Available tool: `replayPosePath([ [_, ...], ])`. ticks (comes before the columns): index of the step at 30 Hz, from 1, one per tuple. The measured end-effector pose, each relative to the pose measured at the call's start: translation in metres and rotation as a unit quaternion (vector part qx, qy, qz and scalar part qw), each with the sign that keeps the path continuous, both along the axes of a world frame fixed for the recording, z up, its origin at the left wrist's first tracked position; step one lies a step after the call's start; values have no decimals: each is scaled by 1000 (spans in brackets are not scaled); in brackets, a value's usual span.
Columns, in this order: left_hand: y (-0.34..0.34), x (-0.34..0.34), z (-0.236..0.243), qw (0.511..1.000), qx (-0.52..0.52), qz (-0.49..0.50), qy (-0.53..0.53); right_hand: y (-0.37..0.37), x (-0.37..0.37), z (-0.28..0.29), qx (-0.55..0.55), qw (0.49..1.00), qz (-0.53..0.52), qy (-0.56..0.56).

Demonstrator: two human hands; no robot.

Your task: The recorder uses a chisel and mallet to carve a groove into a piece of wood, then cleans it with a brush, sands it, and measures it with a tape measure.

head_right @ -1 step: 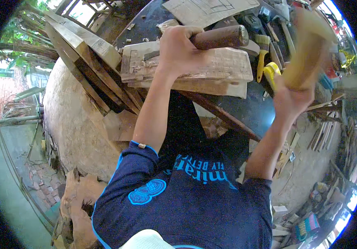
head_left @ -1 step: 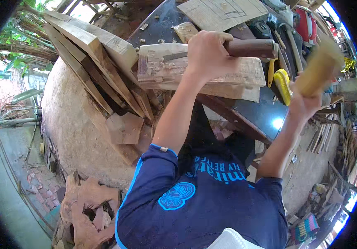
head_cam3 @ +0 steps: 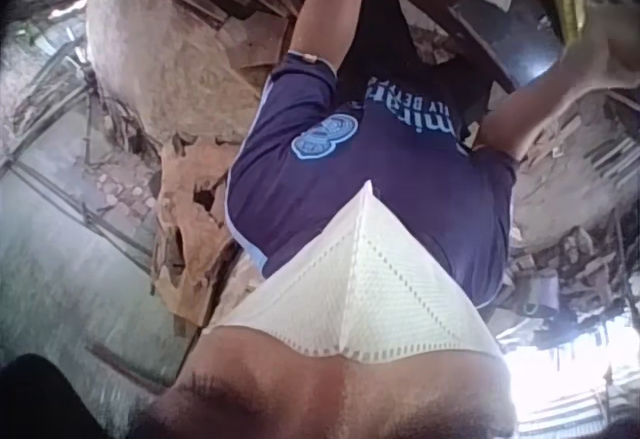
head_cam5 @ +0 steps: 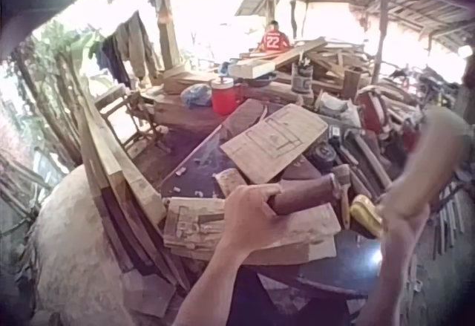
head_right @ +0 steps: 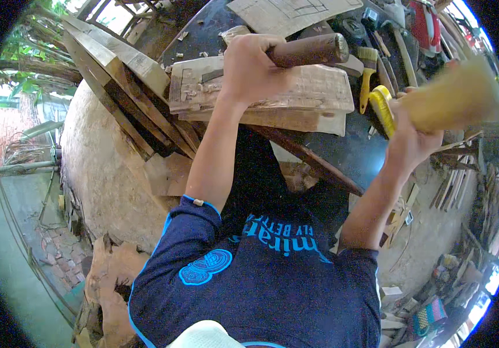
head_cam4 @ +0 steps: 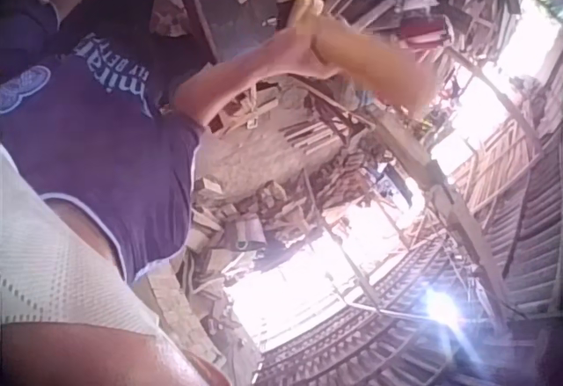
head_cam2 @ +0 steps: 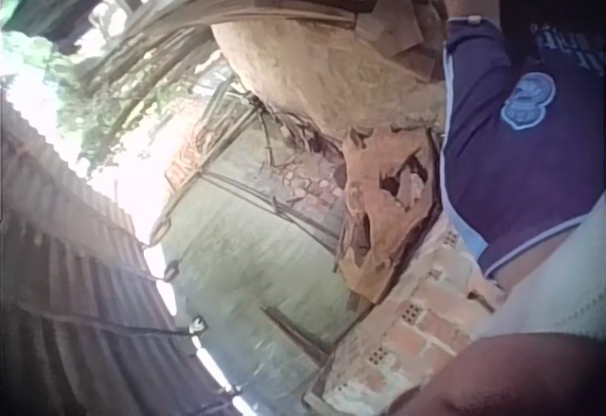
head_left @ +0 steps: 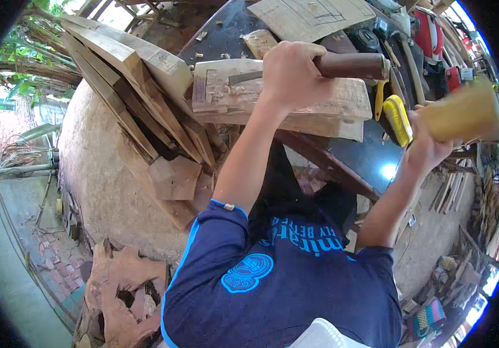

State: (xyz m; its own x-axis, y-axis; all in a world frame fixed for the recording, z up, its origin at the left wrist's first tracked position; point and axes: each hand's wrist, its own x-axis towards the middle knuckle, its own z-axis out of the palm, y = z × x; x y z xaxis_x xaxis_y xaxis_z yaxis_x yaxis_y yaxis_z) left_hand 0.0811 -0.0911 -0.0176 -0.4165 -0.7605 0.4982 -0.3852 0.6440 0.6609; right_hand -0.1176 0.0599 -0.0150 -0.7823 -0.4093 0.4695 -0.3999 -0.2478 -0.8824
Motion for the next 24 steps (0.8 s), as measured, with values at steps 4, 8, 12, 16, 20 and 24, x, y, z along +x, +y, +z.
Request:
replayPosePath([
  [4,-4,6,-9,1000,-17,-1,-16,-5,36,-38,47,996,-8,79],
  [8,-3,7,-8,1000,-2,11,3,10,5,-31,179,961,-19,208],
  [12,-1,-1,-11,999,-29,-8,-35,-1,21,-32,-23,992,-103,65],
  [16,-4,-4,-26,995,-47,33,-81,15,22,-16,340,905,68,248],
  [20,0,-8,-23,995,-13,15,-97,28,0,-10,90,995,-40,25],
  [24,-5,-7,-24,995,-15,15,-95,11,41,-30,346,901,0,260],
])
